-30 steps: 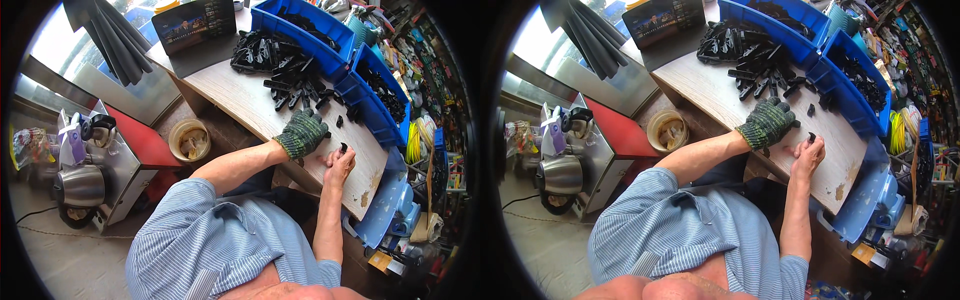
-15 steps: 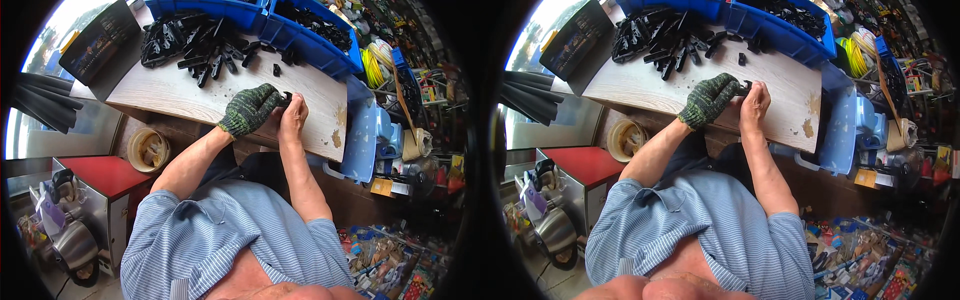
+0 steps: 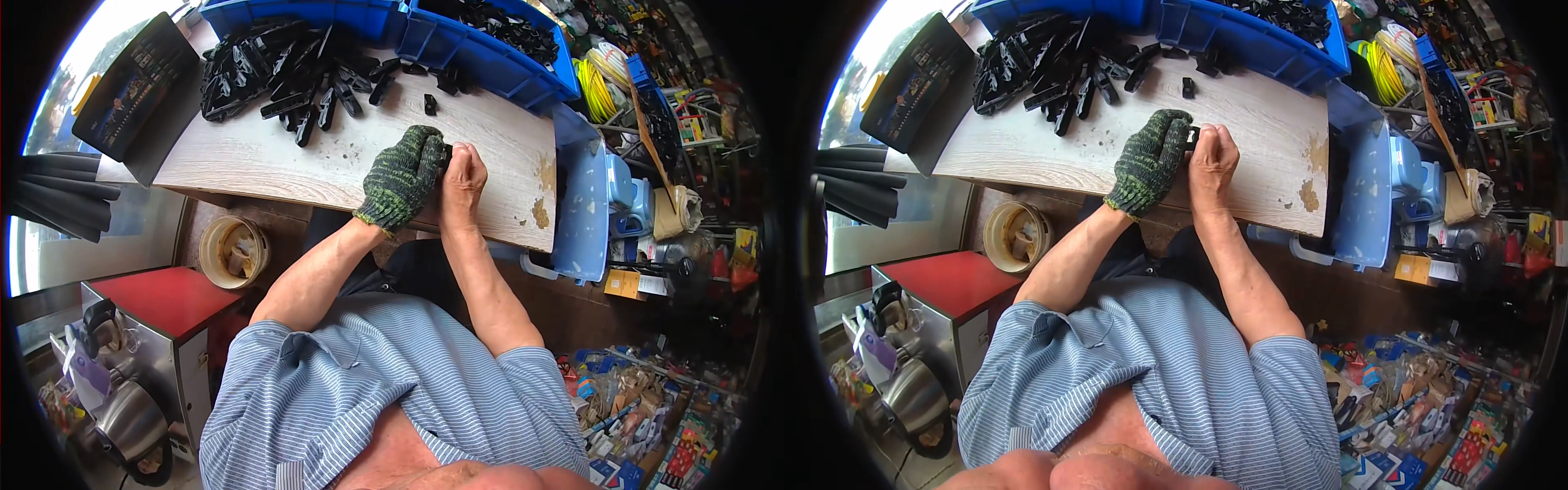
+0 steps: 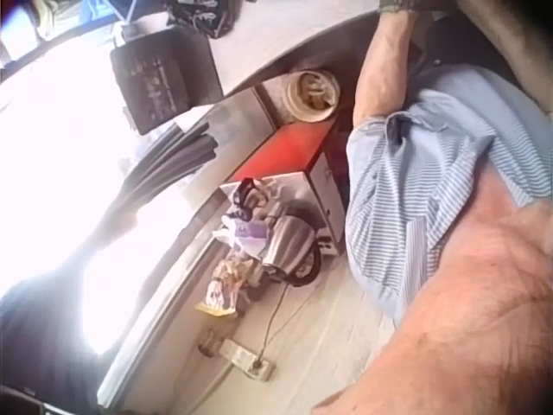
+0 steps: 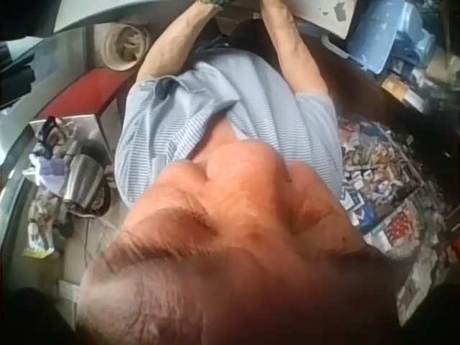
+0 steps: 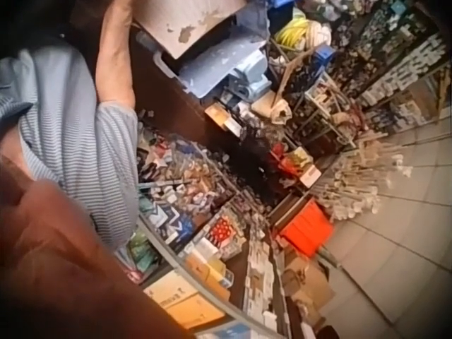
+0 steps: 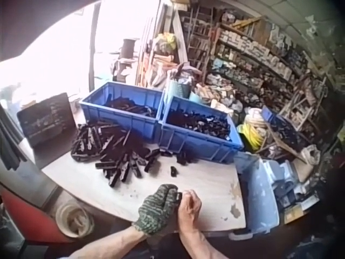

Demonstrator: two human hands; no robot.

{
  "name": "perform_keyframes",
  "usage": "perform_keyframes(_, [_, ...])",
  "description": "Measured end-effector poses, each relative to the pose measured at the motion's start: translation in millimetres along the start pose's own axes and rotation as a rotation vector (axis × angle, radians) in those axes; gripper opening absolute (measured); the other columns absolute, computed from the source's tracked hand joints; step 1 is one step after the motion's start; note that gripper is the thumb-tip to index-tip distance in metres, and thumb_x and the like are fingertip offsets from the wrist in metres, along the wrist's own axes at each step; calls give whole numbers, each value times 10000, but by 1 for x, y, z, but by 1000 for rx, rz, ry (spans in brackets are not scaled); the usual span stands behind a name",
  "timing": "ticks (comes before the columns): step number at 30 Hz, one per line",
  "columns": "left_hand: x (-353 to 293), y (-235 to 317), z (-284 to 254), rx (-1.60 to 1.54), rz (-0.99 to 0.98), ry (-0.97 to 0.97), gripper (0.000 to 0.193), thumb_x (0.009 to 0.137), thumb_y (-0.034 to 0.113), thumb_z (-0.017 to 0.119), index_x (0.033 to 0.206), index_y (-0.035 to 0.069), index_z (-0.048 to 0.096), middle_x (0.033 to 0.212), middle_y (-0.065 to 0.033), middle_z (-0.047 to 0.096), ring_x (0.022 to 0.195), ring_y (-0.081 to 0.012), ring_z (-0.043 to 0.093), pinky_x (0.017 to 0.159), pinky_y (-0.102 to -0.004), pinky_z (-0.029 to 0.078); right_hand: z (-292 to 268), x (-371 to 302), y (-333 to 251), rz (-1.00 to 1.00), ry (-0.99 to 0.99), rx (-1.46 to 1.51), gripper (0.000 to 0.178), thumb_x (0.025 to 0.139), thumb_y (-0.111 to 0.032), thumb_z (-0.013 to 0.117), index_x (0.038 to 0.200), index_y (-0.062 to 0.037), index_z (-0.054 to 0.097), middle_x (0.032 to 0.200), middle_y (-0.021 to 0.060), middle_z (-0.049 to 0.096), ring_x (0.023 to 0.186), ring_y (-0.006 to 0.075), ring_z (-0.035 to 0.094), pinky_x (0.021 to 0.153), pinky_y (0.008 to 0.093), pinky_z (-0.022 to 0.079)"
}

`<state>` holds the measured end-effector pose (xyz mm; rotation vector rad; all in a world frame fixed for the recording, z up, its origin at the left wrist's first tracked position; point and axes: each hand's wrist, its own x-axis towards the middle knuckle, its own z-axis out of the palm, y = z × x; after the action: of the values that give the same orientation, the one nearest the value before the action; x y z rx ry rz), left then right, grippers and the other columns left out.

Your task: Sorting small black plastic components on a workbench into various bins.

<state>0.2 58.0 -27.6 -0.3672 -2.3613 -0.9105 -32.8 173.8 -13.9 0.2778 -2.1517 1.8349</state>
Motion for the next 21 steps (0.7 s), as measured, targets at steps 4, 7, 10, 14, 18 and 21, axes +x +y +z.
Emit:
perform_keyframes(4, [-4,-11,-7,-26,-7,23,432,849,19,642,1272,-9,558,1197,-217,594,980,-388,627,766,-447,536,0,-2,1,160,52,106,280,987,-215,487,743,-78,499,664,-33,368,626,79,360,566,275,336])
perform_keyframes(7, [-3,-10,-14,-8,-17,5,460,813,-10,643,1266,-20,569,1178,-238,595,977,-400,623,780,-459,530,0,-2,15,219,47,187,271,987,-241,490,750,-111,510,640,-37,409,559,66,392,505,257,364])
perform_keyframes(10, [-5,-12,-6,109,34,65,521,776,-24,643,1289,-19,556,1183,-249,593,985,-410,621,787,-466,528,-1,-1,19,187,27,127,264,992,-240,483,766,-105,508,654,-31,420,553,75,394,490,259,372])
perform_keyframes(14, [-3,2,6,216,-3,64,505,838,97,631,1312,-34,516,1269,-256,556,1015,-399,613,819,-461,517,0,-2,1,71,6,43,292,1009,-247,475,766,-85,473,722,-41,377,659,86,334,581,285,342])
perform_keyframes(18, [10,22,7,21,-200,-74,408,862,109,605,1238,-37,544,1306,-223,537,972,-364,623,767,-447,518,-5,0,8,44,27,119,270,944,-90,485,694,-25,408,624,30,307,593,108,279,507,321,294])
perform_keyframes(21, [10,24,6,-49,-246,-48,341,876,116,588,1182,-31,554,1289,-208,541,898,-344,638,700,-431,522,-5,0,3,54,-2,113,277,941,-96,500,689,-36,403,639,4,303,605,93,279,518,312,289])
